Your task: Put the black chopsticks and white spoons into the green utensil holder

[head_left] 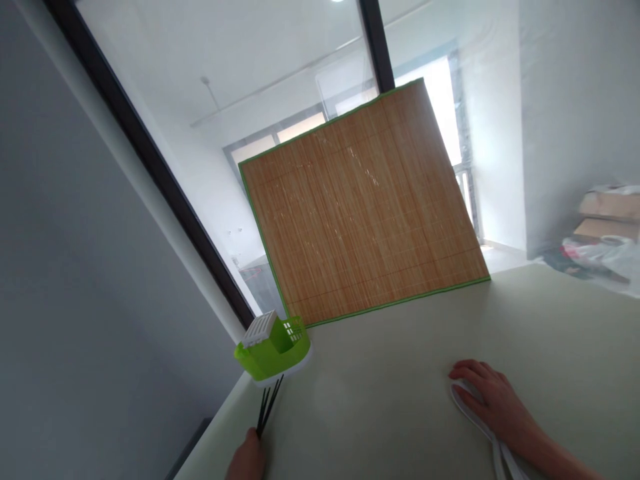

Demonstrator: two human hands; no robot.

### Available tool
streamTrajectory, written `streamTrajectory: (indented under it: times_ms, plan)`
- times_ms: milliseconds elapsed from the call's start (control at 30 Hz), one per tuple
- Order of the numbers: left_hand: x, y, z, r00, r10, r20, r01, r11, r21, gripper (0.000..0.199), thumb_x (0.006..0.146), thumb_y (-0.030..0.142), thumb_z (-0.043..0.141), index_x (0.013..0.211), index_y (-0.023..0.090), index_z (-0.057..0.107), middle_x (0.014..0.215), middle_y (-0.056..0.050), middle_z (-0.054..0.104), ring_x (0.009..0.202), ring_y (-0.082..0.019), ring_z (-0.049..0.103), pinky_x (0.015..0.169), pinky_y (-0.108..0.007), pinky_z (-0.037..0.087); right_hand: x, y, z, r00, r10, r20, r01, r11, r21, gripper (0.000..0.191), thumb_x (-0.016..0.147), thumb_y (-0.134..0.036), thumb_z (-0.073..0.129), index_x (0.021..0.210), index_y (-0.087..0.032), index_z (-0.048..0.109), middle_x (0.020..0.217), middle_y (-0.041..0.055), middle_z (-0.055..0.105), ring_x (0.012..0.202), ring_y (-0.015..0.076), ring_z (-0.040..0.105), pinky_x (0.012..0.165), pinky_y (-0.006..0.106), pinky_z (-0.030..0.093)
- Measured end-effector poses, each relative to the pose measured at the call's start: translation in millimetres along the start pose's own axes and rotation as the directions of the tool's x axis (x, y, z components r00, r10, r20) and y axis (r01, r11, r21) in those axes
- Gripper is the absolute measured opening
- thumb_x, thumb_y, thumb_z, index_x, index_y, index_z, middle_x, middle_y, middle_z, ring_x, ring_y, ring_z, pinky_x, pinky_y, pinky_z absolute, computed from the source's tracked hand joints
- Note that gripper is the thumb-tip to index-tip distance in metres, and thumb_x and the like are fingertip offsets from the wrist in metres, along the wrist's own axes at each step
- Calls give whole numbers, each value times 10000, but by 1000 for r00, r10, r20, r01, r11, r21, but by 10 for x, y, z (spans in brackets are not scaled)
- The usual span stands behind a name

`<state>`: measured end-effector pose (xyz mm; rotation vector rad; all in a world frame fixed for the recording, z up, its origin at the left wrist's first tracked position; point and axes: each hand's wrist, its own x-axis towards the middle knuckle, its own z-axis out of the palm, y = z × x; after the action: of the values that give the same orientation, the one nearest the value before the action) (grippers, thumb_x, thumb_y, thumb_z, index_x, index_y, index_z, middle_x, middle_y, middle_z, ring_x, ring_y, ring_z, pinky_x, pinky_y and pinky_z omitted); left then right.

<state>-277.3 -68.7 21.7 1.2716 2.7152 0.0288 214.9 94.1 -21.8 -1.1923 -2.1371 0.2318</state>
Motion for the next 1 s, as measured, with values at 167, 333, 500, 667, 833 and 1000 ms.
streamTrajectory:
  times_ms: [167, 333, 500, 667, 833, 1000]
  plan:
    - [-290, 705, 54, 990, 131, 46, -130, 991, -34, 464, 887, 97, 214, 1304, 48, 413, 1075, -199, 665, 992, -276, 641, 821, -380, 461, -2, -20, -11, 998, -53, -42, 52, 998, -34, 210, 864, -336, 488, 1003, -302, 641, 1096, 44, 644, 1021, 250, 585, 864, 425, 418]
    - [-828, 1679, 43, 969, 223, 109, -229, 972, 43, 573, 838, -1, 209, 1400, 9, 322, 1124, -250, 618, 1029, -306, 619, 843, -427, 467, 2, -103, -81, 978, -190, -87, 185, 981, -66, 198, 863, -325, 514, 1011, -291, 643, 1029, 35, 667, 991, 234, 586, 886, 412, 398]
    - [-1330, 2466, 143, 939, 246, 239, -260, 965, 29, 619, 819, -35, 191, 1420, 39, 321, 1182, -258, 580, 1041, -302, 616, 848, -403, 481, -10, -232, -141, 947, -315, -57, 313, 949, -34, 331, 883, -280, 511, 1210, -295, 557, 914, 15, 686, 891, 198, 594, 920, 408, 378]
    - [-1534, 2842, 418, 950, 264, 167, -249, 963, -105, 519, 866, 91, 305, 1372, 54, 415, 1100, -273, 602, 981, -319, 632, 796, -393, 490, -43, -370, -152, 909, -417, 13, 417, 909, -23, 479, 844, -183, 505, 1306, -310, 493, 917, 16, 693, 877, 202, 584, 963, 430, 341]
    - [-1600, 2992, 634, 952, 302, 56, -285, 937, -203, 432, 889, 188, 362, 1281, 98, 521, 1019, -226, 619, 926, -280, 630, 761, -359, 485, -70, -487, -179, 897, -415, 150, 425, 904, -45, 540, 772, -136, 542, 1275, -332, 520, 982, 17, 673, 949, 239, 556, 963, 468, 312]
    - [-1696, 3128, 733, 949, 302, 87, -278, 936, -216, 463, 849, 101, 377, 1296, 80, 498, 1166, -241, 551, 1092, -322, 528, 839, -413, 443, -83, -539, -176, 909, -356, 217, 379, 922, -76, 356, 802, -181, 545, 1124, -316, 616, 969, 28, 657, 967, 258, 533, 927, 474, 325]
